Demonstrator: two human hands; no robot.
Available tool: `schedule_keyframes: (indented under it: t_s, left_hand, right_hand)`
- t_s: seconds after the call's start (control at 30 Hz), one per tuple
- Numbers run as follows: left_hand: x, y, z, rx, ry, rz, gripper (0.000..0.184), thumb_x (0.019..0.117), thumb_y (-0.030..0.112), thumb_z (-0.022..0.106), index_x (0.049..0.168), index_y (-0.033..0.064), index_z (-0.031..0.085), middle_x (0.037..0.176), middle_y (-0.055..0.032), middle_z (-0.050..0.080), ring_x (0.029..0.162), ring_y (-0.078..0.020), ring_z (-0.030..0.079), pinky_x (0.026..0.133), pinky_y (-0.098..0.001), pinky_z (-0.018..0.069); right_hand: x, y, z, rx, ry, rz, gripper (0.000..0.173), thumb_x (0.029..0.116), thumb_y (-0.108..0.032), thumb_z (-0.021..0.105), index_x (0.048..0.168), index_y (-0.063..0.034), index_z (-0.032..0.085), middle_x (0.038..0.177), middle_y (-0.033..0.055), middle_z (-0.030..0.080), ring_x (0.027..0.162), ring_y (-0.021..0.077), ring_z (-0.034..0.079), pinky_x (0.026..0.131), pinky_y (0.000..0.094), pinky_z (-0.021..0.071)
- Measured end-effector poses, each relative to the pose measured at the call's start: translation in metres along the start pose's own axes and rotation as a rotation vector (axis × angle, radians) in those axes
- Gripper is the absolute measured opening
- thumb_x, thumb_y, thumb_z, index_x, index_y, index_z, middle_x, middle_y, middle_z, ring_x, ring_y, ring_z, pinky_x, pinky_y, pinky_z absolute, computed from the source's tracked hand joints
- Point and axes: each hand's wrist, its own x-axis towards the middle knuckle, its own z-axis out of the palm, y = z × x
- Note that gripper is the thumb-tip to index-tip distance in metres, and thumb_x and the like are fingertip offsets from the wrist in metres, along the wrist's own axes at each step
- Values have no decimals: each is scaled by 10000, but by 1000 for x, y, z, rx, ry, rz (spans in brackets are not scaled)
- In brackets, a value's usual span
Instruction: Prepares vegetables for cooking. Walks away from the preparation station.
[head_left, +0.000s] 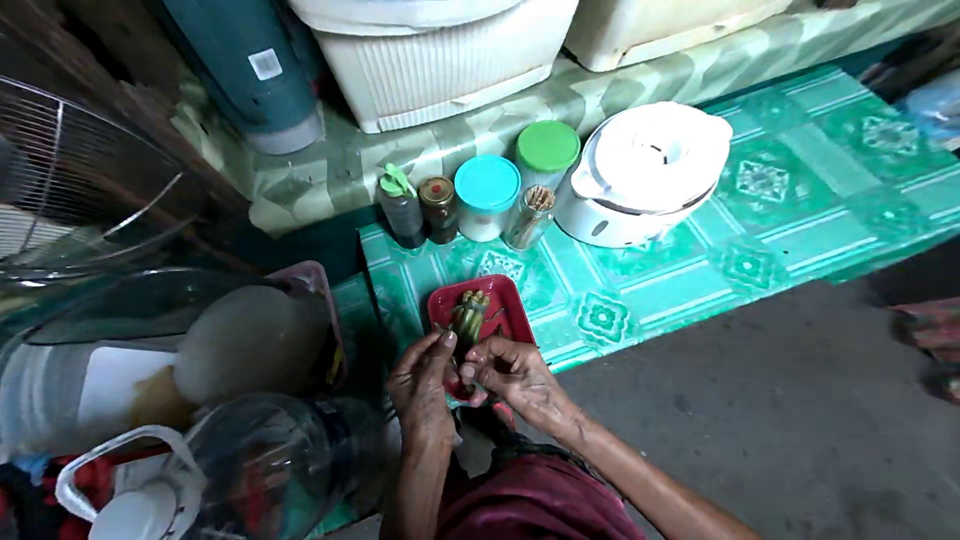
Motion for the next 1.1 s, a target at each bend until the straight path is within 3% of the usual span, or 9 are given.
schedule_keyframes:
  t_s: [0.27,0.43,0.53,0.63,0.73,0.83,0.9,1.0,1.1]
  left_hand:
    - [13,-1,-2,-6,-41,-25,187,1009,25,591,901,34,743,760,2,692,620,-56,611,580,-184,520]
    - [18,6,1,-10,28,-45,154,1027,80,593,917,55,698,799,5,682,617,-73,632,542,-207,543]
    - [21,11,0,-20,-3,-24,164,1057,103,534,961,66,662,831,7,697,597,-63,633,520,-195,537]
    - [22,18,7,-44,-56,13,164,1060,67,502,982,47,645,833,-25,705,589,-92,654,519,-215,557]
    - [25,25,10,-26,-110,41,175,1072,73,468,1006,48,627,871,-43,718,628,-116,684,548,-235,580]
    - [31,24,-1,61,-170,94,162,1078,155,502,1052,88,647,952,-28,734,706,-109,714,592,-227,595]
    - [38,22,-7,134,-190,112,173,1083,202,506,1072,110,652,966,-14,735,742,-103,721,623,-230,600]
    - [45,24,-3,207,-240,91,187,1086,242,502,1111,113,635,959,-15,716,751,-100,709,646,-232,593]
    - [48,28,10,210,-329,124,191,1086,244,500,1089,109,635,936,-11,720,713,-86,695,634,-221,582]
  right_hand:
    - [12,-3,-11,-81,-192,9,52,971,-5,630,974,18,676,750,11,666,635,33,628,613,178,541]
    - [31,-3,-22,-126,-43,-27,130,1007,-2,545,958,19,664,790,37,686,681,62,654,648,223,558]
    - [44,-13,-32,-168,39,1,135,1028,-47,546,934,-14,638,777,16,697,662,24,615,612,187,483]
    - [65,-12,-47,-98,-2,2,141,1026,-30,538,938,16,639,811,33,697,732,69,679,727,245,581]
    - [83,0,-64,-271,64,-34,120,1007,-41,556,970,34,642,838,55,652,748,82,627,728,275,543]
    - [88,18,-83,-596,108,-65,172,1012,-59,557,1018,85,651,929,185,660,844,248,645,795,433,531]
    - [80,26,-85,-713,-8,-75,167,989,-4,555,1020,109,674,1024,252,668,952,354,665,879,513,524]
    - [70,50,-80,-880,-348,-90,223,901,47,648,1112,44,721,1157,243,676,1105,395,648,978,552,510]
    - [70,69,-70,-1135,-631,44,503,882,-134,760,1353,-28,620,1381,208,579,1333,417,499,1083,618,396]
